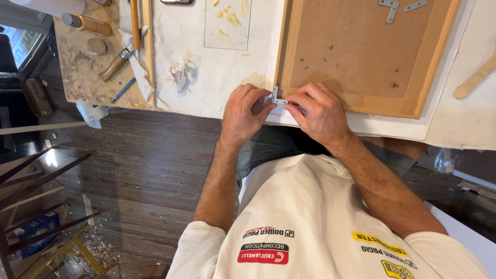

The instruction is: Assembling a wooden picture frame by attaching metal corner brackets using a power drill and screws.

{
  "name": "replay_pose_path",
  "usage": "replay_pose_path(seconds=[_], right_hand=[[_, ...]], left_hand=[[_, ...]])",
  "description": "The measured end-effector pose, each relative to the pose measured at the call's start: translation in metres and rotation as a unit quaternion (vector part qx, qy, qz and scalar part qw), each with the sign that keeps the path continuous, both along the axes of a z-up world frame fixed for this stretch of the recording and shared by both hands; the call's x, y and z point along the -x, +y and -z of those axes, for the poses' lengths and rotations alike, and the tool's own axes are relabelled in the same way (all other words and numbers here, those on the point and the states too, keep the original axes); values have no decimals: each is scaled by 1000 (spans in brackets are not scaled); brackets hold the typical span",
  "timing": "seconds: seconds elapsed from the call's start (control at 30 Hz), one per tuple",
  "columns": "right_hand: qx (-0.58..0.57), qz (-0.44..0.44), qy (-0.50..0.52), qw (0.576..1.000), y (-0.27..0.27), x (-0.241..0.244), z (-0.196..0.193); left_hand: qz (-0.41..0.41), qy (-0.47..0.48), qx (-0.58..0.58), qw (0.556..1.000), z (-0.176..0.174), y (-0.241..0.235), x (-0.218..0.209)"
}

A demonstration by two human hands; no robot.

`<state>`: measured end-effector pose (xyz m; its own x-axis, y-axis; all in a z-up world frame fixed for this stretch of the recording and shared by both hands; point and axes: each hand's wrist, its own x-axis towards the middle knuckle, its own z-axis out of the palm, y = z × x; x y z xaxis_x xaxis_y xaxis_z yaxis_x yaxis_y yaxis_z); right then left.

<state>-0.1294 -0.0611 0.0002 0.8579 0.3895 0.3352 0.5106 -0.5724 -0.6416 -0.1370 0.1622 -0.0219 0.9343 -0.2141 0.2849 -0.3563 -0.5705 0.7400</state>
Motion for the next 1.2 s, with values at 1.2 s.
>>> replay_pose_path(seconds=[1.2], right_hand=[[3, 0, -17, 1000, 2, -2, -2]], left_hand=[[2, -14, 12, 1000, -7, -2, -1]])
